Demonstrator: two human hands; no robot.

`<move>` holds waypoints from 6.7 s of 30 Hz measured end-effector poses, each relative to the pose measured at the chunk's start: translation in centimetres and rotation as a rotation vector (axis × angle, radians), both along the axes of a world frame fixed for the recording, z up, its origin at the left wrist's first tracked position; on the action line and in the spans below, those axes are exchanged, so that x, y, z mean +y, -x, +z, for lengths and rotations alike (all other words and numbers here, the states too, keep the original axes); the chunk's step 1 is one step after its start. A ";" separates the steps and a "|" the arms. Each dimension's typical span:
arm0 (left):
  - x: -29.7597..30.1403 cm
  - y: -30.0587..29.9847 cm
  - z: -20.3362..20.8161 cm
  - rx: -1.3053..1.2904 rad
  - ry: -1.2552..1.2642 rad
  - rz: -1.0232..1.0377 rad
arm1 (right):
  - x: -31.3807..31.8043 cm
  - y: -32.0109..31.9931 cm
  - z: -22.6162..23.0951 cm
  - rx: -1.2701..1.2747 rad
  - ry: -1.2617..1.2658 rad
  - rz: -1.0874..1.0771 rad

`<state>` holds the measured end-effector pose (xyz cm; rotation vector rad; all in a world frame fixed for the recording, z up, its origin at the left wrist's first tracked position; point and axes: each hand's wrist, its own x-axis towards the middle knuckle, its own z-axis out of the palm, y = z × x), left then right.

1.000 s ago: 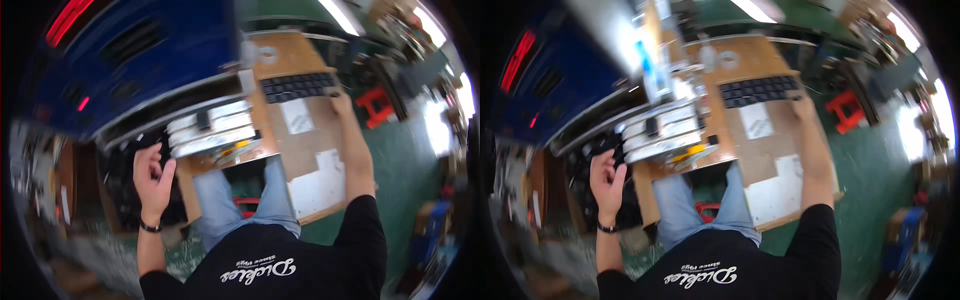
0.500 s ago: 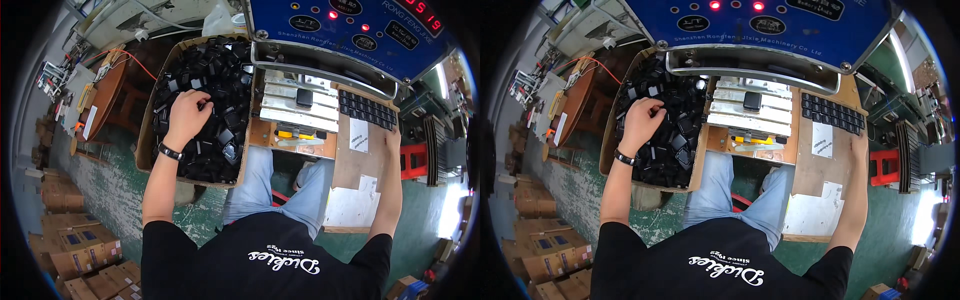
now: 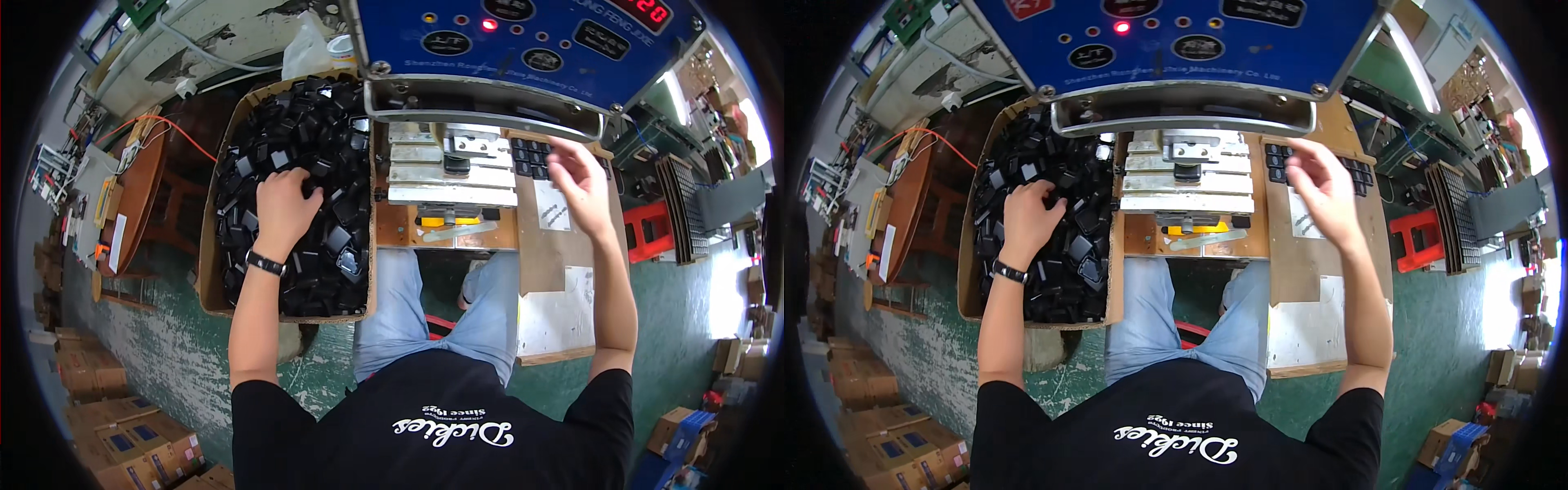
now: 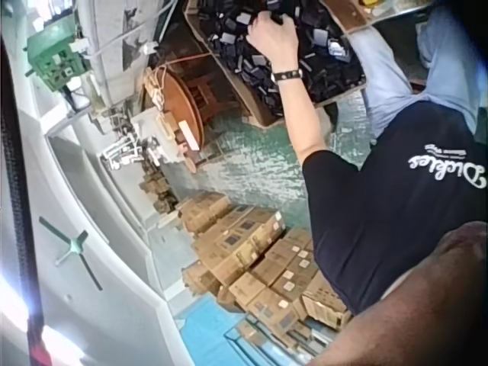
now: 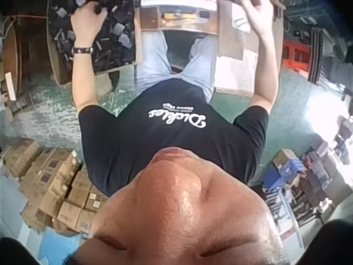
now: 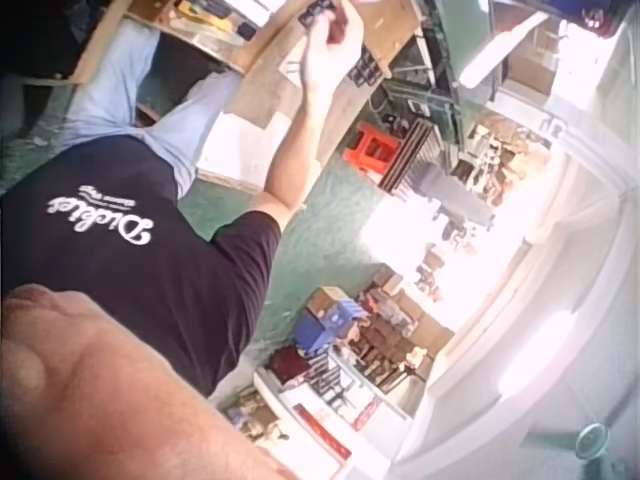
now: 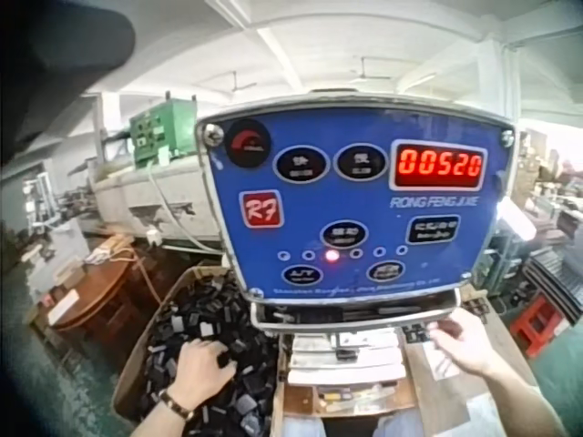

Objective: Assembling small plastic components using a heat press machine on a production line.

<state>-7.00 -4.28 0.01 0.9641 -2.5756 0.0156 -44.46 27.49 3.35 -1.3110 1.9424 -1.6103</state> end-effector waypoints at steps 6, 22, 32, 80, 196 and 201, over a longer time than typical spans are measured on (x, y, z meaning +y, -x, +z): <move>2.1 0.6 2.3 0.485 -0.207 -0.036 | -4.0 -5.7 1.6 0.105 -0.121 0.183; 10.5 14.5 3.7 0.464 0.181 -0.413 | -1.9 -1.4 -1.5 -0.051 0.101 -0.032; 12.1 12.9 3.2 0.012 0.089 -0.694 | 14.7 15.8 -14.9 -0.092 -0.203 -0.860; 3.5 0.0 3.1 0.802 -0.866 -0.349 | -8.0 -7.0 2.8 0.293 -0.301 0.221; -0.2 -1.3 1.5 0.429 -0.209 -0.161 | -1.2 -0.7 -5.2 -0.190 0.149 -0.180; 2.5 -0.4 3.0 0.566 -0.591 -0.136 | -4.6 -6.5 -0.4 -0.263 0.222 0.118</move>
